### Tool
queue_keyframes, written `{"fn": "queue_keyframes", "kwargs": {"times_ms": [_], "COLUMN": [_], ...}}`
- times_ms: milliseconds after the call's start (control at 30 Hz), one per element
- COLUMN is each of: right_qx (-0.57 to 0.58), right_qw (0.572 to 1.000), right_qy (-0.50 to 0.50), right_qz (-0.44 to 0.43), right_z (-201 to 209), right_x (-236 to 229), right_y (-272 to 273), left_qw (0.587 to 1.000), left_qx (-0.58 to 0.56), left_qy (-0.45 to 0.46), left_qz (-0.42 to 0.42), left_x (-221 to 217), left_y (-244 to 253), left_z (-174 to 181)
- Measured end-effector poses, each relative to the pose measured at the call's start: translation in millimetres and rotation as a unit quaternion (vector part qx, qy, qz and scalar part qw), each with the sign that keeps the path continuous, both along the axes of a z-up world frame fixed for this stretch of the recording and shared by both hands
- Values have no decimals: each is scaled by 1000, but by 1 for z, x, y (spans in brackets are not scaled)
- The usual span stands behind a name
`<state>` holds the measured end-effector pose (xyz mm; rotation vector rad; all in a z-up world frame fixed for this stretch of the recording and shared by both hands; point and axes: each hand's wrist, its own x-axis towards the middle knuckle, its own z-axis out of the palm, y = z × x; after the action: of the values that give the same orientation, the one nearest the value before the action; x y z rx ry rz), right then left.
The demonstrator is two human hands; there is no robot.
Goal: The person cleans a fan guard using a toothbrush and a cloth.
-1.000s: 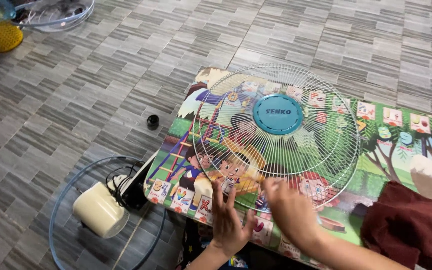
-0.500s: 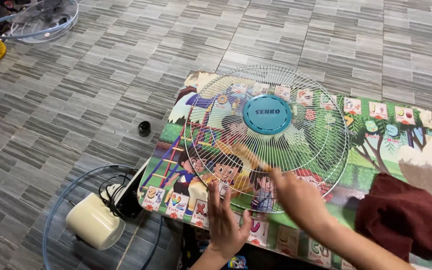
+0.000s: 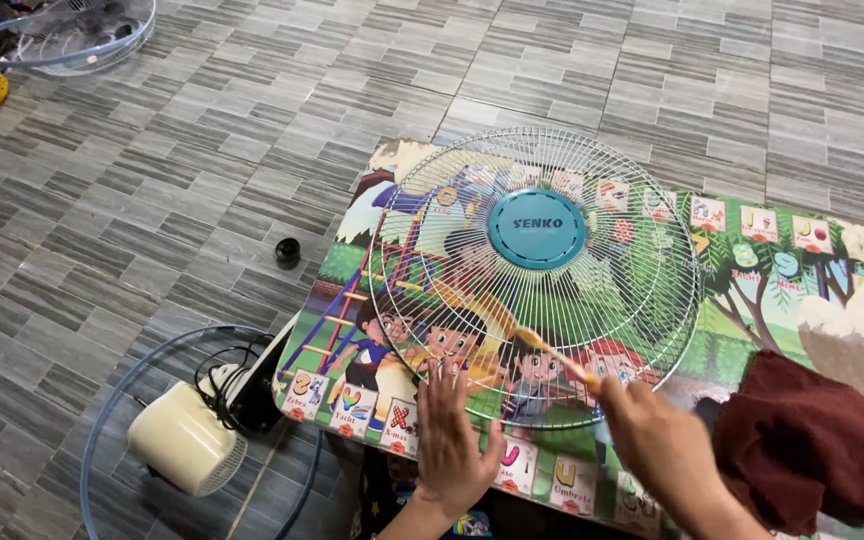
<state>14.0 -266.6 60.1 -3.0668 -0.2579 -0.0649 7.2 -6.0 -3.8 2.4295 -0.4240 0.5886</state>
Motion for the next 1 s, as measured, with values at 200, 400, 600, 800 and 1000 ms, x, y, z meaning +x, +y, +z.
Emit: {"fn": "queue_keyframes", "kwargs": {"times_ms": [200,400,600,800,1000], "right_qx": [75,56,84,70,68], "right_qw": [994,998,995,987,998], "right_qy": [-47,2,26,73,10], "right_qz": [57,3,44,124,-1], "right_z": [11,-9,-6,-61,-21], "right_x": [-5,-9,-19,-34,-18], "right_y": [-18,-28,-34,-24,-25], "left_qw": [1000,998,997,997,997], "left_qx": [23,49,49,55,45], "left_qy": [20,42,62,51,57], "left_qz": [-6,-2,-11,-16,-14], "left_x": [-2,0,0,1,-3], "left_y": [-1,1,-3,-1,-2], "left_z": [4,10,10,16,16]}}
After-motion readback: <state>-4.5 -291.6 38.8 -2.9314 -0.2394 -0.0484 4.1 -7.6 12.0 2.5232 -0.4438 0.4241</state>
